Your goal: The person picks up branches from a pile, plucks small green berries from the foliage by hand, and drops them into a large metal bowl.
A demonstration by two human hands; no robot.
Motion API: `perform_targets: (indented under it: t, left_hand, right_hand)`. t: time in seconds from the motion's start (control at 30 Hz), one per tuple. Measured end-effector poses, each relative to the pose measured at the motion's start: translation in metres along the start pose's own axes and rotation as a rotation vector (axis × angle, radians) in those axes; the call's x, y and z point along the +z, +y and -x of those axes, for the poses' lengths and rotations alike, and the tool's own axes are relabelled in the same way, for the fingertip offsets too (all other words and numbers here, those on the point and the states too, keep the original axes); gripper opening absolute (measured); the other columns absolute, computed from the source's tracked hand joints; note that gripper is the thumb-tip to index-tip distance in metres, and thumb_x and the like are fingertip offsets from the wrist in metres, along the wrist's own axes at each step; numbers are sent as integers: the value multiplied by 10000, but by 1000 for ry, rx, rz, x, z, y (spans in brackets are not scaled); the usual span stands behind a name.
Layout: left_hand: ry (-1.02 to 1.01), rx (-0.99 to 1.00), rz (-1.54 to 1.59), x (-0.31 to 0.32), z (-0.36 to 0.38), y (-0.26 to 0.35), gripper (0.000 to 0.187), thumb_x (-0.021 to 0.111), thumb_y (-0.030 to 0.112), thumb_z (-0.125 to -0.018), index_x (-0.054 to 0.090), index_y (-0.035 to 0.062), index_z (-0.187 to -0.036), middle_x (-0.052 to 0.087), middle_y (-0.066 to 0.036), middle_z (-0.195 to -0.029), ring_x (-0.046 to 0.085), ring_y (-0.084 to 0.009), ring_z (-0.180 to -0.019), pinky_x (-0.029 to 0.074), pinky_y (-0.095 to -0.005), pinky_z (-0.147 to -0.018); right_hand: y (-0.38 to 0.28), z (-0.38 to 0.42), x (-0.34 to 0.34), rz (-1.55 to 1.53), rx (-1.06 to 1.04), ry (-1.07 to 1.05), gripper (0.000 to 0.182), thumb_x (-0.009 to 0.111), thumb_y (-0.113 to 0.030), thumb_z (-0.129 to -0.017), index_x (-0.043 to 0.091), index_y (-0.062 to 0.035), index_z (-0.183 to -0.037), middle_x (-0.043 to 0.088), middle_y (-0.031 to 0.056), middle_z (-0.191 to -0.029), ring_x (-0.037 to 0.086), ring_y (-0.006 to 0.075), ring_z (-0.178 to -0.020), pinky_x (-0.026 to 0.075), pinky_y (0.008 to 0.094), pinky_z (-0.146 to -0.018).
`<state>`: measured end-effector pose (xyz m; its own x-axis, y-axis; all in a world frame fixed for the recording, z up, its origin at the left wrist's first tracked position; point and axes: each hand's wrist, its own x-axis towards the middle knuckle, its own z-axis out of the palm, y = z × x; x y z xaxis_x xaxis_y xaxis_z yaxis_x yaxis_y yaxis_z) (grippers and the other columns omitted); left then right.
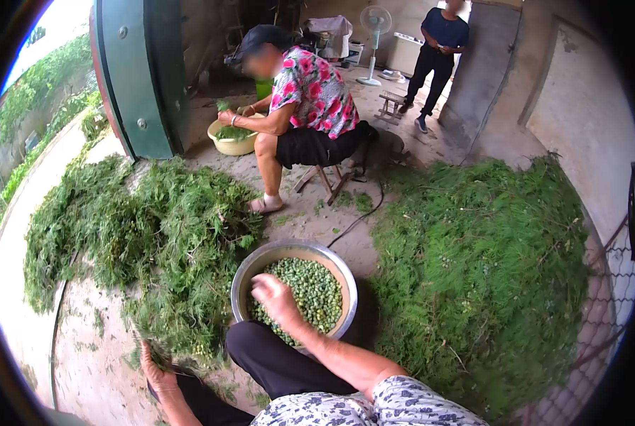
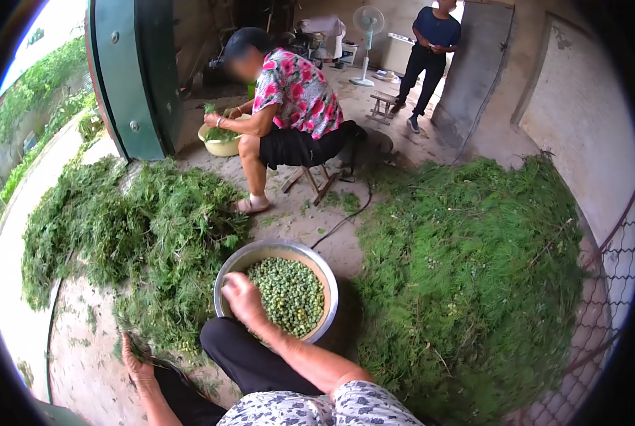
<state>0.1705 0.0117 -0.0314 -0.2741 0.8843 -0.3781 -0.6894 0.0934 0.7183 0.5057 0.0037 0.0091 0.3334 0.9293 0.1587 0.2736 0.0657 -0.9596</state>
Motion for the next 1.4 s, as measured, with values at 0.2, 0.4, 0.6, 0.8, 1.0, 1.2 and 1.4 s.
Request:
perform_targets:
  t: [0.2,0.4,0.6,0.8,1.0,1.2,1.4]
  left_hand:
    - [-123,-73,51,69,58,-41,285,631,269,-827,579,45,-996,627,-65,-916,605,-194,-777,495,-298,-678]
    - [-127,93,-185,81,86,-57,134,604,175,-853,567,49,-884,574,-7,-821,538,-121,-732,450,-273,-647]
    - [-213,8,-185,77,108,-58,189,530,270,-904,539,82,-888,561,-10,-807,544,-115,-712,459,-270,-604]
    - [-338,67,-162,59,121,-44,207,539,177,-898,522,57,-1066,592,-35,-877,588,-119,-740,494,-239,-613]
    - [-217,58,-174,38,140,-31,242,574,91,-865,508,38,-1092,601,-64,-947,604,-127,-767,504,-257,-546]
    - [-184,45,-342,25,161,4,202,607,132,-827,561,24,-992,588,-35,-824,544,-95,-669,420,-228,-482]
    - [-49,109,-306,-4,170,40,70,595,96,-811,616,51,-860,590,8,-722,531,-72,-590,381,-208,-435]
  right_hand:
    - [-46,51,59,-188,-25,-501,644,653,-216,-796,328,-20,-1316,510,194,-1090,566,275,-931,474,351,-798]
    - [-35,78,75,-86,-140,-527,389,627,-238,-815,522,27,-1081,593,211,-943,563,388,-899,460,377,-765]
    - [-50,79,73,-165,253,-643,278,603,-167,-826,512,65,-947,581,127,-712,581,127,-581,463,285,-467]
    - [-52,86,84,-47,64,-441,380,629,-194,-810,553,91,-1049,628,235,-933,626,242,-875,475,329,-752]
    - [-62,101,91,14,-51,-391,303,659,-202,-788,571,67,-897,590,183,-833,597,244,-816,458,336,-710]
    - [-86,120,105,-26,-323,-399,243,654,-153,-776,551,45,-873,519,151,-867,558,318,-776,450,357,-668]
    - [-96,123,135,95,-551,-619,331,667,-192,-767,580,11,-1013,527,176,-927,569,313,-827,462,366,-712]
